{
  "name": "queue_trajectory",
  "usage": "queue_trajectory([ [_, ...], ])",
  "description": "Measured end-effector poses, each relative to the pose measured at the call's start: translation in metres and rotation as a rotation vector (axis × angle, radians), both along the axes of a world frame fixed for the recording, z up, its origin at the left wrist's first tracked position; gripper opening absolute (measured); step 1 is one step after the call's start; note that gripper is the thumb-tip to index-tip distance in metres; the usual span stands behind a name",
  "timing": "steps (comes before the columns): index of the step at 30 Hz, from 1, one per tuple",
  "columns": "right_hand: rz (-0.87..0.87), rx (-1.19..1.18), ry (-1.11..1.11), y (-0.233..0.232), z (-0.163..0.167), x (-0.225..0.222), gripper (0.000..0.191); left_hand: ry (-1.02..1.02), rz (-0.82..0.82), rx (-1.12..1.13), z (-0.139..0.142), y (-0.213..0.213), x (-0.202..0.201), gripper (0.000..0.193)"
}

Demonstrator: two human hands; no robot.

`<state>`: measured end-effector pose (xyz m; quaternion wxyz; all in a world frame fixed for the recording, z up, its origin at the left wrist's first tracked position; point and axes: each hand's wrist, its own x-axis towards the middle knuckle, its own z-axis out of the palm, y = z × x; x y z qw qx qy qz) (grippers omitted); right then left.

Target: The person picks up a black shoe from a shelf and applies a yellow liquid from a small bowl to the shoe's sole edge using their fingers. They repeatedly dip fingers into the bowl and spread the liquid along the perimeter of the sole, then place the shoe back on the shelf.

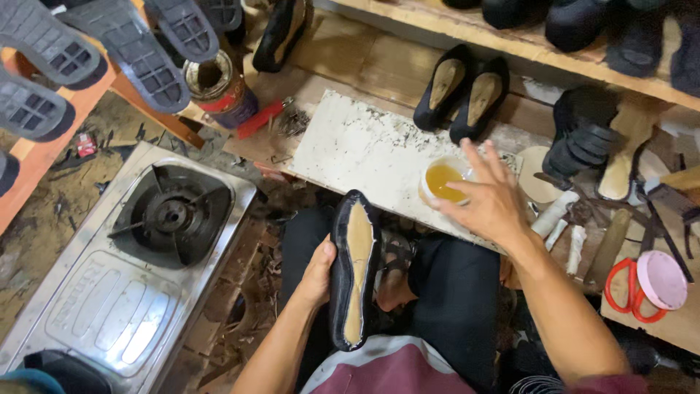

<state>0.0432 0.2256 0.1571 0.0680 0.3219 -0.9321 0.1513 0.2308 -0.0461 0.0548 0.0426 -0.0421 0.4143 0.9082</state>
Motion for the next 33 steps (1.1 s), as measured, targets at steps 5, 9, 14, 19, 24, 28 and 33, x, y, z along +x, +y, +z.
queue_trajectory([
  [5, -0.035, -0.208, -0.071, 0.016, -0.008, 0.007, 0.034, 0.088, -0.047, -0.126, 0.016, 0.001, -0.004, 0.098],
  [9, 0.004, -0.309, 0.005, 0.016, -0.005, 0.008, 0.023, 0.140, -0.057, -0.181, 0.029, 0.012, -0.012, 0.099],
  [14, 0.057, -0.488, -0.204, 0.015, 0.006, 0.021, 0.025, 0.212, -0.076, -0.222, 0.047, 0.020, -0.024, 0.104],
  [19, 0.180, -0.672, -0.324, 0.003, 0.017, 0.048, 0.027, 0.293, -0.101, -0.313, 0.058, 0.025, -0.033, 0.106],
  [24, 0.261, -0.755, -0.245, -0.024, 0.016, 0.078, 0.030, 0.380, -0.133, -0.402, 0.061, 0.029, -0.034, 0.102],
  [28, 0.315, -0.664, -0.047, -0.033, 0.015, 0.093, 0.032, 0.395, -0.153, -0.445, 0.062, 0.032, -0.033, 0.099],
  [33, 0.252, -0.605, 0.066, -0.034, 0.014, 0.093, 0.034, 0.415, -0.157, -0.469, 0.064, 0.031, -0.032, 0.096],
])
